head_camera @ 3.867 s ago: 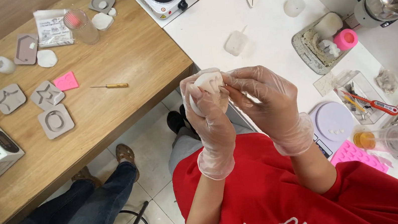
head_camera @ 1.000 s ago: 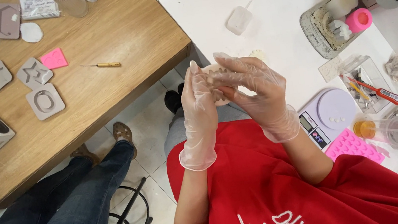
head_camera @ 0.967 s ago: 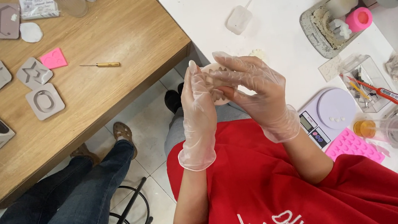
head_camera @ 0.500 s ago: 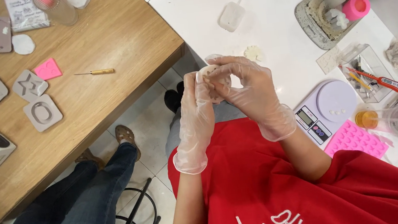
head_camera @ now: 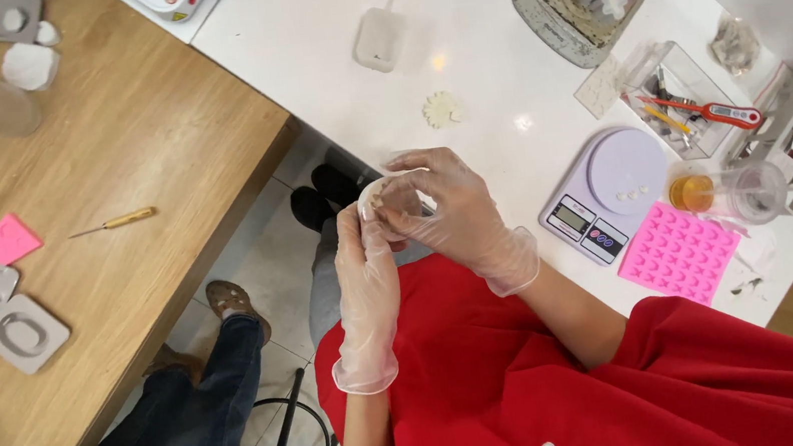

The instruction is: Unmolding decorative wax objects from silicone molds.

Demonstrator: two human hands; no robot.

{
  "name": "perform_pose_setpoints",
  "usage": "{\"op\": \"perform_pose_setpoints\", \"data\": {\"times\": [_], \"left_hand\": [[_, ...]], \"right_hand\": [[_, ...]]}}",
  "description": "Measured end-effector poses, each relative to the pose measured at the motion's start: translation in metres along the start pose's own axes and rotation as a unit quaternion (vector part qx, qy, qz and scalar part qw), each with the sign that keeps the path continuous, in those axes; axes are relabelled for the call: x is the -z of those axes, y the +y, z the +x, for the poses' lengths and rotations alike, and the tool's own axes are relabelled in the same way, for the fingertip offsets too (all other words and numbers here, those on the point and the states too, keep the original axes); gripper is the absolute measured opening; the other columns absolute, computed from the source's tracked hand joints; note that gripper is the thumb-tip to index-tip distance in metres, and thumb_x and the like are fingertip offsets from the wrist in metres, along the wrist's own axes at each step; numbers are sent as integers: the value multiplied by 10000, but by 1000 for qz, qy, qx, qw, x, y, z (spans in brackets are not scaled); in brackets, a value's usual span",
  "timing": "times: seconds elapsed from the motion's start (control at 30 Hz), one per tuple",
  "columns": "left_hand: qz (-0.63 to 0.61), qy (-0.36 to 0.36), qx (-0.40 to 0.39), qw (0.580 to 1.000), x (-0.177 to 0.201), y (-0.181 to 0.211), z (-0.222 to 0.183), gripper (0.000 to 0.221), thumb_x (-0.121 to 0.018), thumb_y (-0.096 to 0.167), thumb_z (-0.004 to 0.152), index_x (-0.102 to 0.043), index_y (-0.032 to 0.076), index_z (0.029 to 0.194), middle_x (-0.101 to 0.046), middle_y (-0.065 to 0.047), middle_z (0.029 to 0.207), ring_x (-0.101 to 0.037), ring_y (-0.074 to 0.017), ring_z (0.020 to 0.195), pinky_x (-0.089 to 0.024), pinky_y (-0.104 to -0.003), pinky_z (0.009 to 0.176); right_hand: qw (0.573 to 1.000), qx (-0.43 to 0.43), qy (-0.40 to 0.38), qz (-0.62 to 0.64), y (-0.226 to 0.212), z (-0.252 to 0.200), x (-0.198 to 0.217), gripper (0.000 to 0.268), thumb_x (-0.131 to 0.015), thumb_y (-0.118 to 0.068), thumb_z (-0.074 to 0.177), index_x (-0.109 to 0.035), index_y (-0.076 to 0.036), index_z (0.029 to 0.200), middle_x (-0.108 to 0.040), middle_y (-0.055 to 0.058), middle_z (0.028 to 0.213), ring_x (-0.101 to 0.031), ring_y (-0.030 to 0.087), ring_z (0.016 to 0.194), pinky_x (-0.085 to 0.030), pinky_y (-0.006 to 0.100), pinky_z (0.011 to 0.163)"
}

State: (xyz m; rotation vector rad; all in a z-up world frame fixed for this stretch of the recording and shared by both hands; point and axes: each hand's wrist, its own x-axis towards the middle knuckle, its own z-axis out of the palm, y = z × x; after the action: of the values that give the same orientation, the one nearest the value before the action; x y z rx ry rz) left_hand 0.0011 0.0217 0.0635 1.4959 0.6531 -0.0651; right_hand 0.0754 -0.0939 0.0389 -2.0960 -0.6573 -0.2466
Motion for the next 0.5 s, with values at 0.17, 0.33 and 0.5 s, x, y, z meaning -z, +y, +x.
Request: {"op": "perform_pose_setpoints", "data": {"times": [0.17, 0.33, 0.5], "left_hand": [[56, -19, 37, 998, -17, -10, 10, 299, -377, 279, 1056, -572, 72, 1149, -633, -157, 904, -657, -256, 850, -584, -432, 771], [81, -39, 92, 992, -31, -8, 21, 314, -383, 294, 1051, -570, 77, 1180, -648, -171, 939, -657, -261, 882, -578, -440, 815], [57, -58, 119, 990, -44, -22, 52, 336, -386, 263, 1034, -573, 55, 1220, -642, -165, 976, -642, -254, 940, -560, -477, 872]], "right_hand": [[998, -44, -10, -48, 8, -11, 0, 144, -837, -107, 789, -768, -187, 888, -727, -8, 1020, -724, 214, 1018, -591, 332, 876], [995, -91, -12, -32, 30, -15, 4, 139, -843, -127, 781, -745, -182, 861, -727, 0, 963, -729, 207, 975, -596, 307, 836], [966, -232, 21, 116, 59, -20, 8, 190, -836, -16, 706, -729, -93, 842, -763, 78, 932, -749, 271, 866, -604, 345, 775]]}}
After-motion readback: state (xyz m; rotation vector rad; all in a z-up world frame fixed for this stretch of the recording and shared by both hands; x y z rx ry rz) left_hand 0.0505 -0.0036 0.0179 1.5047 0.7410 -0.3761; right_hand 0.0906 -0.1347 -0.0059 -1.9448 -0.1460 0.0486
